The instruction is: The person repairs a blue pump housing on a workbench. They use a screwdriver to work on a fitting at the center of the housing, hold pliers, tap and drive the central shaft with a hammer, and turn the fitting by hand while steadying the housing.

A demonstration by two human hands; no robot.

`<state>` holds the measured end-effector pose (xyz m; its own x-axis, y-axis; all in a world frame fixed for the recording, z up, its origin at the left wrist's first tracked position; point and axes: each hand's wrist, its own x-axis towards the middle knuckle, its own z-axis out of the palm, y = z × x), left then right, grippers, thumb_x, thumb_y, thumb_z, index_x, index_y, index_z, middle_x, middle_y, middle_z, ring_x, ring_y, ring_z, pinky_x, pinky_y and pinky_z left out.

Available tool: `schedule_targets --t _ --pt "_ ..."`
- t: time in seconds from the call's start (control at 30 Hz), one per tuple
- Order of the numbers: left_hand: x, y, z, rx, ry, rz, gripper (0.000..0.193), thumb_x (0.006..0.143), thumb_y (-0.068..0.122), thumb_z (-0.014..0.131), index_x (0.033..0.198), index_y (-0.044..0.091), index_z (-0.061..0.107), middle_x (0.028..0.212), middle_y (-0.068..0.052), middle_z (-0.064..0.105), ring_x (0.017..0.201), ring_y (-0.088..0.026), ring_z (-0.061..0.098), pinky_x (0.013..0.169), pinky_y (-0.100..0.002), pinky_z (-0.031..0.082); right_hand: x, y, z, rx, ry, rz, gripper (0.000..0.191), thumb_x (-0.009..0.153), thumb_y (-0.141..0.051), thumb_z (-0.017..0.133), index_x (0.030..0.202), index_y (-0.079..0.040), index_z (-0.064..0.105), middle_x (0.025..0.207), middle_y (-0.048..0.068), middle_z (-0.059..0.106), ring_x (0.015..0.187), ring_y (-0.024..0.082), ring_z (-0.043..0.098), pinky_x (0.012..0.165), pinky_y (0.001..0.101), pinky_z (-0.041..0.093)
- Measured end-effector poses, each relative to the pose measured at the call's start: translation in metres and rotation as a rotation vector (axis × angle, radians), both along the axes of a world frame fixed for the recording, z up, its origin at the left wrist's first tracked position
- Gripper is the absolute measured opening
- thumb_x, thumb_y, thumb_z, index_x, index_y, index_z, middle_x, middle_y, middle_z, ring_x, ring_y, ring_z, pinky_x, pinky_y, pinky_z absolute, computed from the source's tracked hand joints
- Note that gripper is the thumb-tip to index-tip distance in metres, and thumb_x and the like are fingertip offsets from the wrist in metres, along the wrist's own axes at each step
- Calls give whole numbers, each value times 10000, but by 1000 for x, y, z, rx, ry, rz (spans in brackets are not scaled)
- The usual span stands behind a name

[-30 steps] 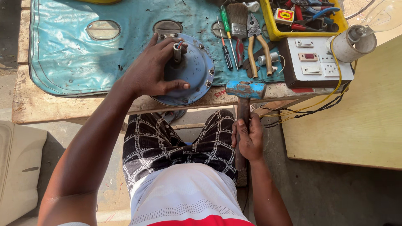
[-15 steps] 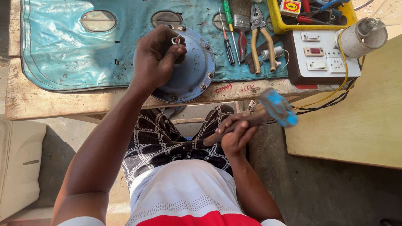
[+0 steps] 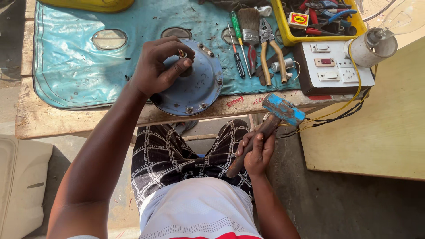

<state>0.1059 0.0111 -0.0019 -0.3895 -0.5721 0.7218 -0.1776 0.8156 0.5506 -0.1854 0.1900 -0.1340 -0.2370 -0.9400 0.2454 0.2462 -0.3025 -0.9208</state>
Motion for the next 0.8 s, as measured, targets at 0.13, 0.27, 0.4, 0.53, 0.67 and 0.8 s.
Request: schedule_targets --t 0.13,0.27,0.4,0.53,0.67,0.8 --pt "-19 17 -12 214 158 288 99 998 71 760 1017 0 694 872 -89 744 795 -124 700 733 -287 537 -5 2 5 75 -18 114 330 1118 -372 499 1203 -70 400 802 97 519 520 169 546 462 318 500" --pt "-36 35 -28 332 265 458 84 994 37 741 982 -1 668 841 -63 742 767 -105 694 732 -268 543 -9 2 11 170 -66 137 339 1096 -385 496 1189 -66 430 770 81 508 485 153 530 404 304 477" --pt "-26 29 -28 318 268 295 61 1017 -8 694 1023 -7 633 900 -66 736 826 -100 682 770 -260 545 -25 -4 25 192 -168 82 337 1119 -397 479 1167 -63 457 785 71 503 487 143 506 399 299 453" --pt "-15 23 -30 400 270 124 53 1022 -22 653 1037 -2 607 899 -59 721 826 -91 669 777 -256 544 -35 -17 46 86 -244 -160 347 1149 -438 437 1172 -92 444 813 45 496 510 138 492 425 303 455" --pt "-12 18 -36 434 271 -1 83 1041 -18 642 1028 7 565 890 -44 681 817 -88 640 765 -263 549 -3 -31 51 70 -362 -276 336 1142 -442 429 1134 -106 423 772 36 491 491 139 499 420 315 467" --pt "-8 13 -29 522 348 -100 94 1050 -31 605 1050 18 525 935 -32 651 863 -81 616 797 -270 533 27 -26 40 418 -28 356 224 1075 -316 490 1158 -112 450 711 54 523 450 134 517 380 291 465"
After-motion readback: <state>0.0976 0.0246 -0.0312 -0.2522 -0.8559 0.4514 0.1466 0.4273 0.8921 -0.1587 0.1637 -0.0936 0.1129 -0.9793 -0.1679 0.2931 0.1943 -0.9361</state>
